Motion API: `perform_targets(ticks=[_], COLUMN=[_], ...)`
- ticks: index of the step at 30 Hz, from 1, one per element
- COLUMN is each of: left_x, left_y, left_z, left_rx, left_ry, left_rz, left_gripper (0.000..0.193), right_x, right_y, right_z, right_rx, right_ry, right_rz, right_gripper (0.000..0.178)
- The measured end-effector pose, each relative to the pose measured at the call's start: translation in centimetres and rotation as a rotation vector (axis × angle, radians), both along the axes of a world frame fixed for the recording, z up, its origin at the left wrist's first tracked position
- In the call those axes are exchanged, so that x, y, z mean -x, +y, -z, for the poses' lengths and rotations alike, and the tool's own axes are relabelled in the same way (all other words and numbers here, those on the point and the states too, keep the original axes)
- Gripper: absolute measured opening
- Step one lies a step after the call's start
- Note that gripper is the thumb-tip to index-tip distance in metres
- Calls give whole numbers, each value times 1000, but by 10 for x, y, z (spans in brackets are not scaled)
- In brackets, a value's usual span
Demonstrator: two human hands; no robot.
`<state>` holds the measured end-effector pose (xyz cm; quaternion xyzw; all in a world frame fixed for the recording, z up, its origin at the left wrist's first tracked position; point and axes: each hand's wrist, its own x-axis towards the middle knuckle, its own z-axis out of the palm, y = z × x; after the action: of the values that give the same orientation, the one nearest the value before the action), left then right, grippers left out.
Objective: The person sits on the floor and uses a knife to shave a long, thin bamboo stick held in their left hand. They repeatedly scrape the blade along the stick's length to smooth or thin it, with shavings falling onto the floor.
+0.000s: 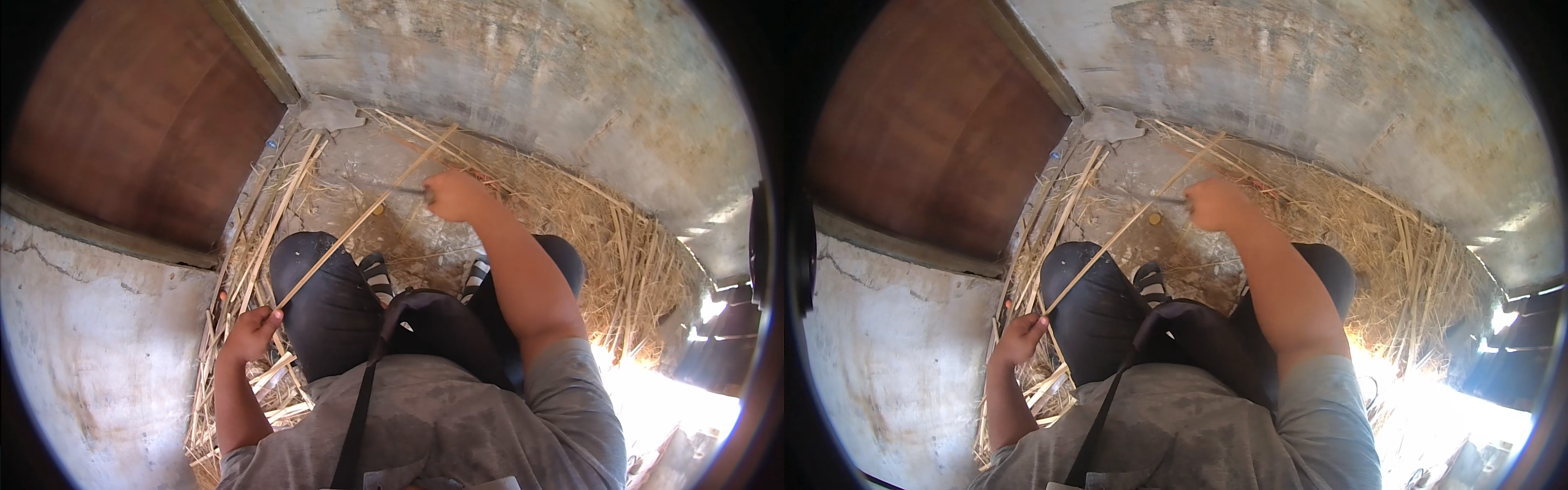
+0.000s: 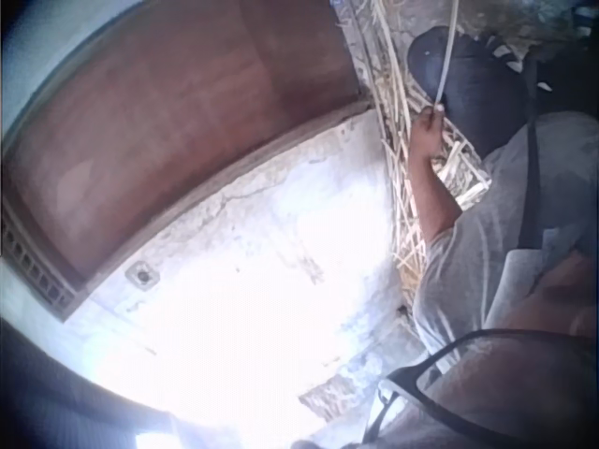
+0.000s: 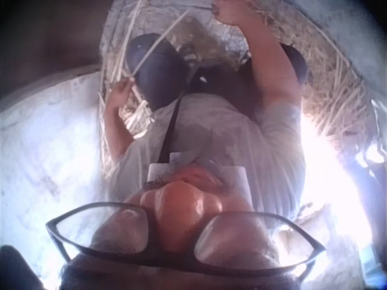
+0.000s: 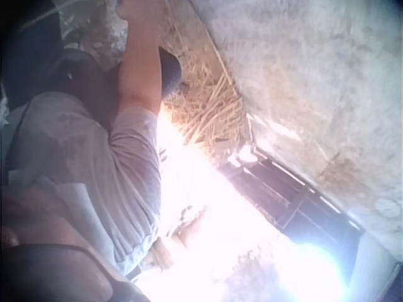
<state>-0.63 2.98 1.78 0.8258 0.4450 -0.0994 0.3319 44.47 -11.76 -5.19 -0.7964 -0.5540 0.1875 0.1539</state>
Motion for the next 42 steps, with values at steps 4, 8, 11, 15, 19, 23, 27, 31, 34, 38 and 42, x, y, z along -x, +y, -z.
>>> perform_targets(ticks=[4,8,11,15,19,23,27,31,34,38,42], left_x=[3,5,4,5,10,6,11,10,10,20,15], left_y=[8,19,22,17,15,26,23,16,10,10,13], left_z=[4,9,8,6,12,14,18,19,16,29,23], left_rx=[35,87,129,172,134,274,327,237,177,261,305], left_ry=[33,31,37,48,-13,-9,-23,-21,-6,-64,-61], left_rz=[2,23,15,-19,-12,-53,-98,-73,-67,-112,-110], left_gripper=[57,58,58,57,57,58,59,60,60,60,60], right_x=[-9,-51,-54,5,-10,-59,-42,11,31,20,-16], right_y=[2,-6,-6,5,7,2,-1,-1,2,5,0], right_z=[5,38,40,-3,20,48,35,-20,-36,-26,10], right_rx=[30,-103,-81,30,-28,-64,-115,-44,-23,-43,-177], right_ry=[45,241,201,35,91,328,156,128,149,165,187], right_rz=[-40,439,343,-9,-5,450,316,-57,-219,-137,158], right_gripper=[48,46,48,52,53,53,49,45,51,49,52])
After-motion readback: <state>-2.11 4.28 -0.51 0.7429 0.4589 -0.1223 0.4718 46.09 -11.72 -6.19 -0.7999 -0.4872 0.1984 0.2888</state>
